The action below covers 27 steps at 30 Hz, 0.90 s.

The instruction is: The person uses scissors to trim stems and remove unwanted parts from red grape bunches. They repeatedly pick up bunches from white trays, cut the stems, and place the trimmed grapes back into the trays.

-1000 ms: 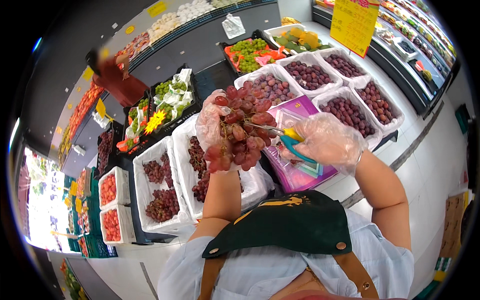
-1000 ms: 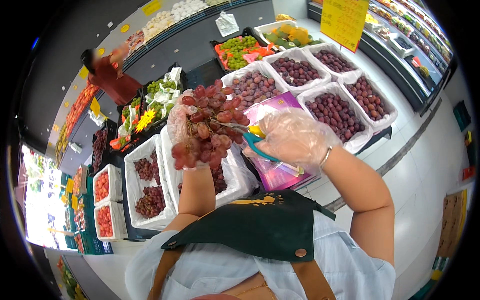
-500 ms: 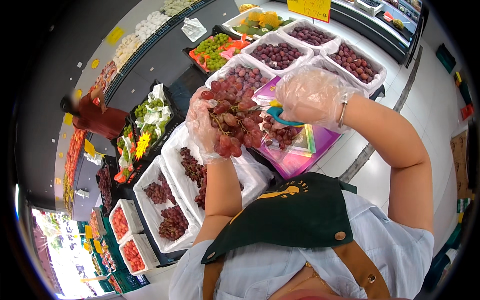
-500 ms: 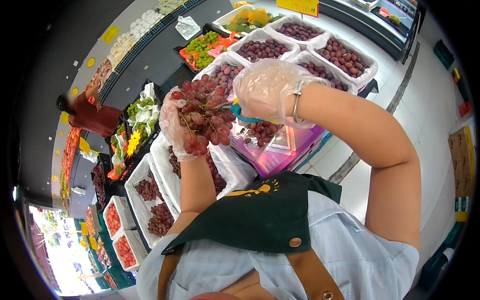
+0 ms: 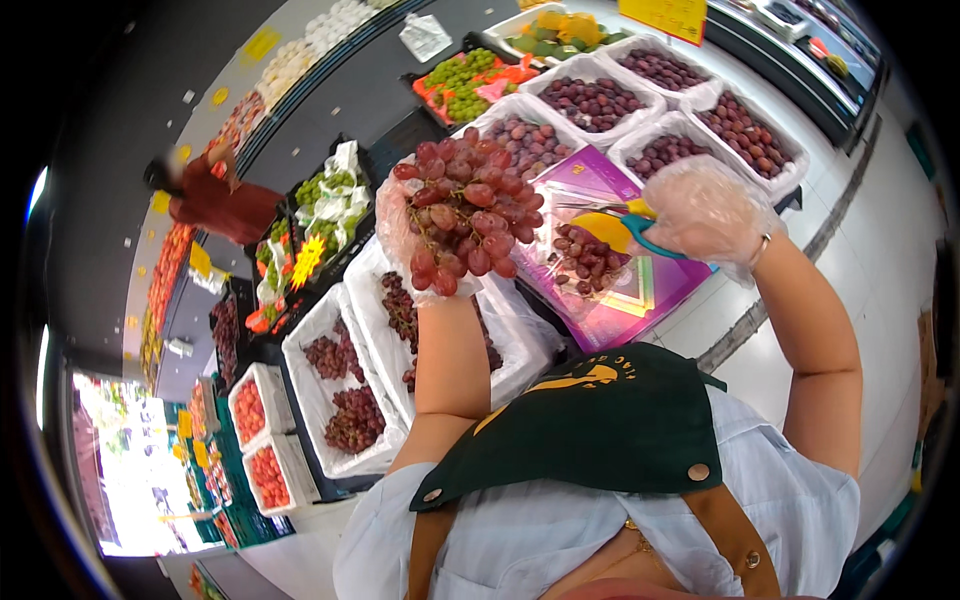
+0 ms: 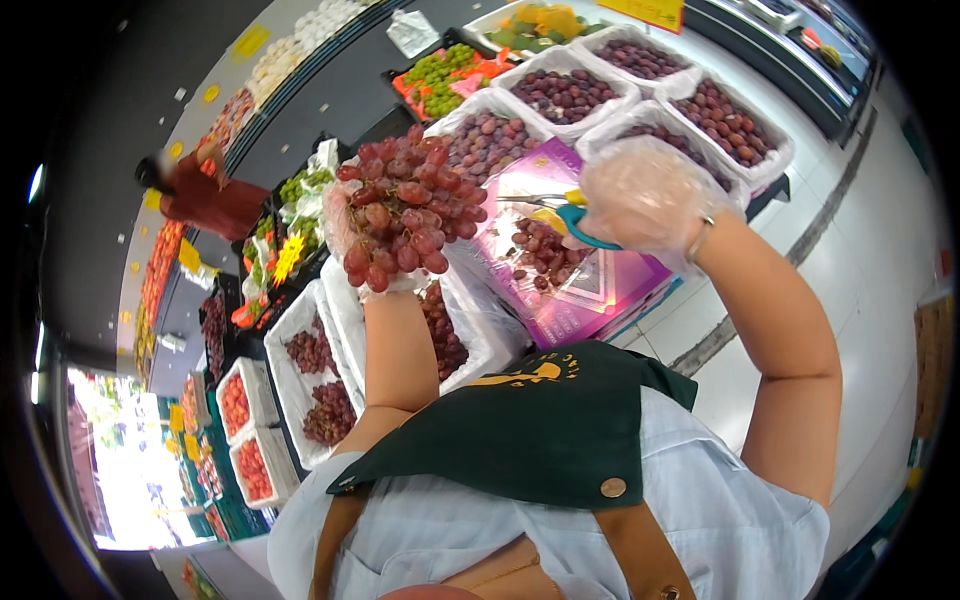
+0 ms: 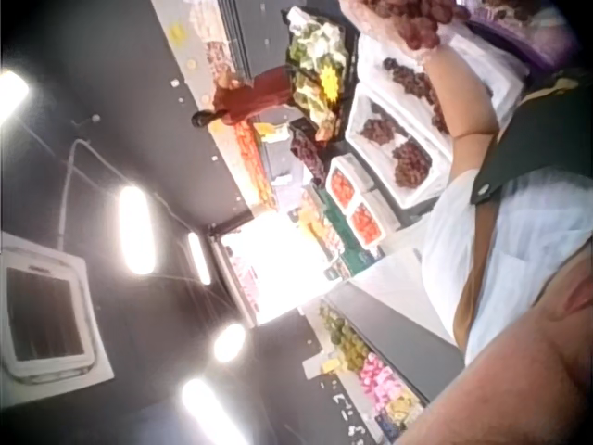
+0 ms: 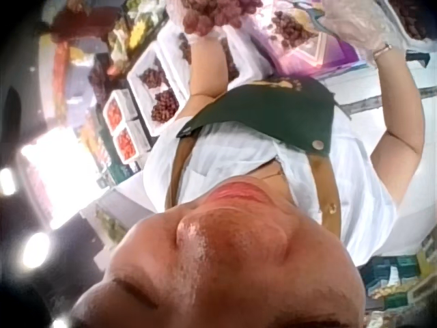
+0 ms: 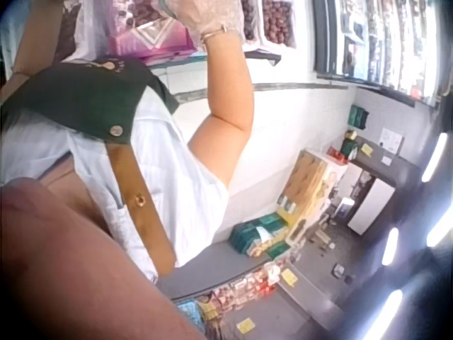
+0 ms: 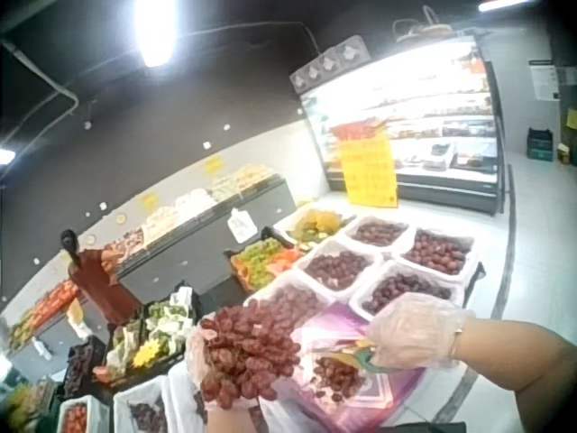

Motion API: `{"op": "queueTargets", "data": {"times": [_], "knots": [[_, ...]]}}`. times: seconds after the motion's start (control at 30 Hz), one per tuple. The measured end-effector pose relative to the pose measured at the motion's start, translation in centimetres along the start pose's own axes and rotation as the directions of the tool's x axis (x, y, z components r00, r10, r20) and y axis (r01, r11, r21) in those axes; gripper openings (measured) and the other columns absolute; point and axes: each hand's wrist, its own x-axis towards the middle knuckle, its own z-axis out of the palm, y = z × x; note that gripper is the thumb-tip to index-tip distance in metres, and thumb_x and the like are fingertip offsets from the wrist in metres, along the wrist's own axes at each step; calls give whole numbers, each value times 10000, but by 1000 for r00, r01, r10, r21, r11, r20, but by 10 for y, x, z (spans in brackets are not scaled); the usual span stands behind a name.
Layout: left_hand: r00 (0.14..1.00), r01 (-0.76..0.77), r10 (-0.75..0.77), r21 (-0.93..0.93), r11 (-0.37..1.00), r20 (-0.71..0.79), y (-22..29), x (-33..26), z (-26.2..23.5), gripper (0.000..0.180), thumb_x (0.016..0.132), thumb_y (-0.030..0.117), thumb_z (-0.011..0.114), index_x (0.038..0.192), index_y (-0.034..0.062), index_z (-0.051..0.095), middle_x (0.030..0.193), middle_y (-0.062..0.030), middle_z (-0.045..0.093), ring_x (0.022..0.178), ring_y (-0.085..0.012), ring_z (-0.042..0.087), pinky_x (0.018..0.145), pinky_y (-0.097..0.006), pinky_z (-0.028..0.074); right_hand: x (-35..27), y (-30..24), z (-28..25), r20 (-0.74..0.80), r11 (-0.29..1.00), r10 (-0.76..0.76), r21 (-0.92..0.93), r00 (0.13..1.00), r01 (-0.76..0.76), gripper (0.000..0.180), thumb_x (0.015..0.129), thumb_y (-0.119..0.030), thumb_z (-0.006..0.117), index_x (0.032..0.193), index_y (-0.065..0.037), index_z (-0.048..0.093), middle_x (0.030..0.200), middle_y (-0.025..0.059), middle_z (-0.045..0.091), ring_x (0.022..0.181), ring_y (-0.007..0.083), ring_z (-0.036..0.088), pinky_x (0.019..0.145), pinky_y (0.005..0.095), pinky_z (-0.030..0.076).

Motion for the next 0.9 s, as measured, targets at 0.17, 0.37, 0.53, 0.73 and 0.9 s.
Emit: {"op": "queueTargets", "data": {"times": [0.17,0.37,0.53,0.73,0.9], "knots": [[999,-6,5,-24,1000,-33,12,7,-19,270,968,303,554,891,45,529,893,-115,608,791,-275,660,729,-412,575,-6,6,29,-94,977,-175,110,980,185,572,810,-580,652,700,-21,599,659,201,578,678,397,603,630,486,465],[998,59,-59,-73,996,-4,23,12,-36,270,965,306,555,906,44,528,900,-118,609,790,-274,658,724,-407,573,-13,-7,34,-102,912,-41,403,994,79,392,745,-379,796,797,-12,670,662,184,585,624,354,583,598,423,451],[974,204,-184,-154,967,135,23,11,-32,270,963,308,557,918,43,528,906,-121,610,789,-272,658,719,-403,572,-20,-11,38,-150,870,-20,485,988,91,387,751,-365,804,791,-7,663,646,171,566,582,306,554,576,400,433],[914,356,-291,-219,908,281,25,9,-24,272,960,311,558,933,42,527,914,-124,610,788,-271,656,713,-398,570,-28,-15,40,-62,881,37,472,997,-3,425,765,-397,791,769,-1,635,635,159,543,573,287,540,562,394,423],[914,361,-291,-236,902,284,26,6,-24,274,958,313,559,946,41,526,920,-127,611,787,-270,656,709,-393,568,-31,-17,50,-76,835,65,551,995,-12,467,758,-431,793,711,-8,600,643,196,547,589,342,553,572,416,431]]}}
